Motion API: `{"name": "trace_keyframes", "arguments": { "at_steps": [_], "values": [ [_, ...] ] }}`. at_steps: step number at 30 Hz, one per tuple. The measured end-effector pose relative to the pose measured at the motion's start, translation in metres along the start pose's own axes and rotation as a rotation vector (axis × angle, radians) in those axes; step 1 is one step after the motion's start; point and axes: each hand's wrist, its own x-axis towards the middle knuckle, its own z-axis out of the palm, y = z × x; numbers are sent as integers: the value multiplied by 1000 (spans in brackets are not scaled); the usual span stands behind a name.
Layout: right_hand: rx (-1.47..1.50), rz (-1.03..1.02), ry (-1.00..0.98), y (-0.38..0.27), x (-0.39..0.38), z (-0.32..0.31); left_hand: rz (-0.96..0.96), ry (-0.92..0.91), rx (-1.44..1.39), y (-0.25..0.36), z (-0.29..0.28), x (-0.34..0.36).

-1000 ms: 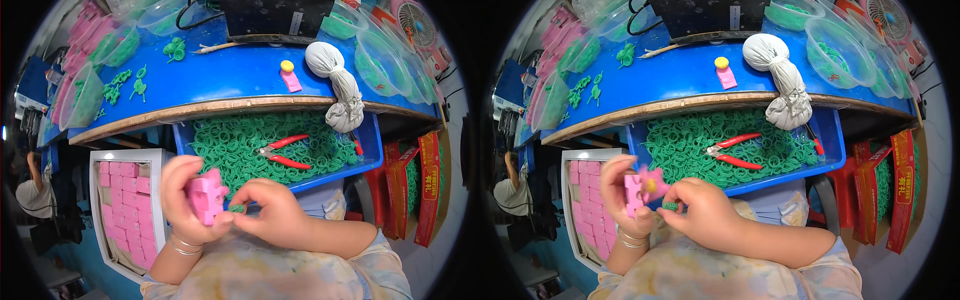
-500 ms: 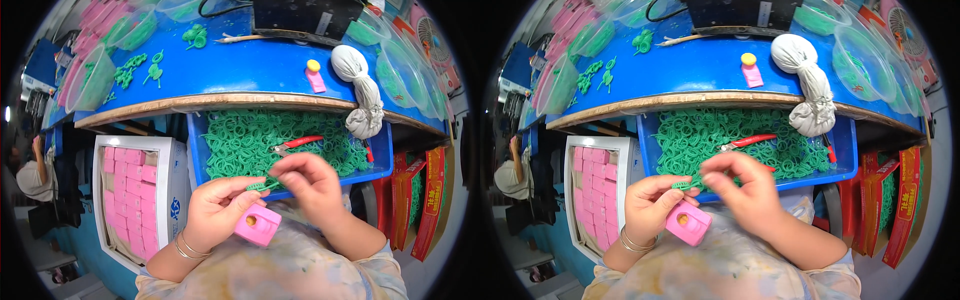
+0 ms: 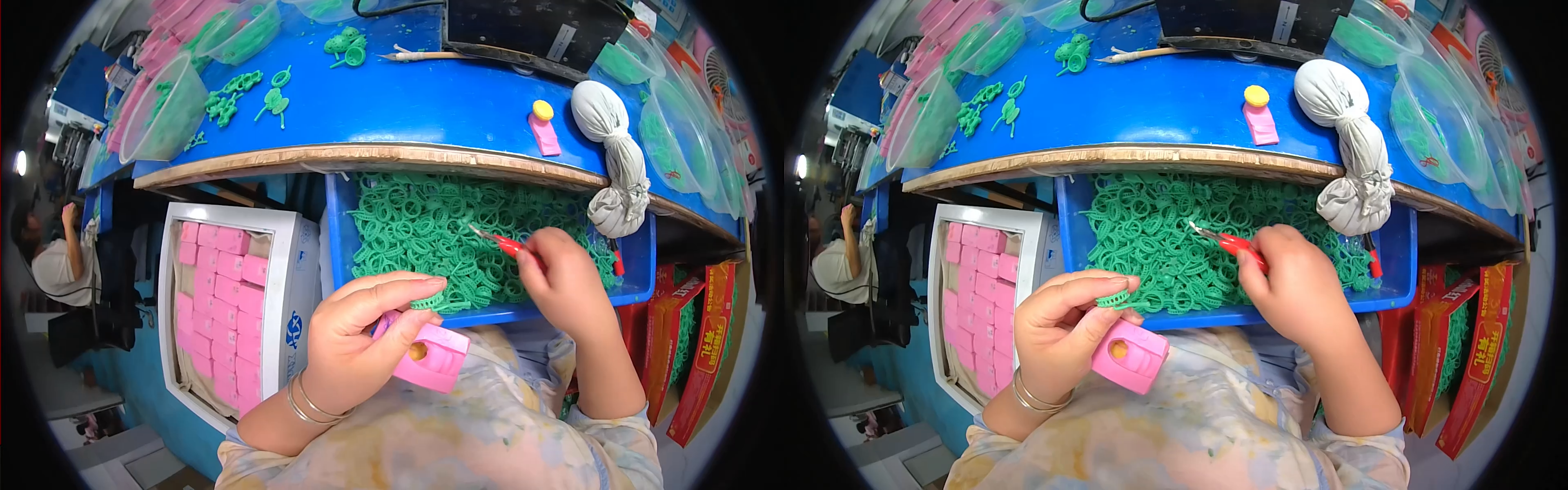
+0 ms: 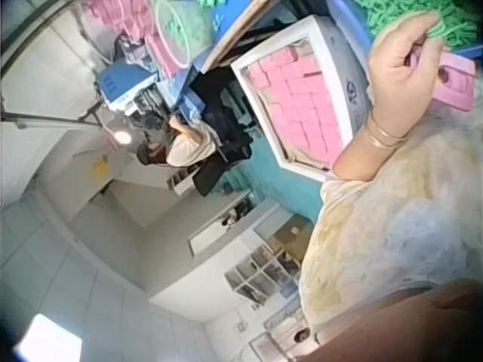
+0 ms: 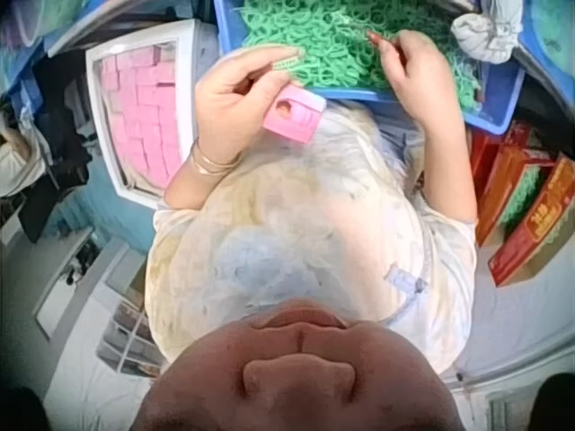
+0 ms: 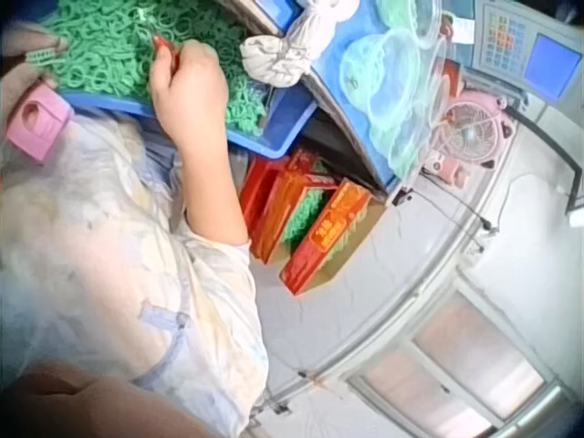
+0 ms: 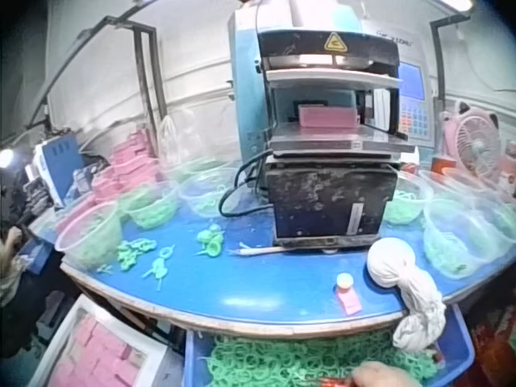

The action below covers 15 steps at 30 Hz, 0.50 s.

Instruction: Removing, trimming, and cleaning small green wax parts from a pink flexible mold using pliers and a fine tool.

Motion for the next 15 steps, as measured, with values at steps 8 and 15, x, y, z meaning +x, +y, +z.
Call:
{"name": "trace_keyframes", "arguments": {
  "at_steps": [8, 15],
  "values": [
    [739, -85, -35, -12, -20, -6, -186, 95, -200, 3, 4, 4],
    [592, -167, -70, -28, -22, -4, -385, 190, -338, 4, 8, 8]
  ]
}}
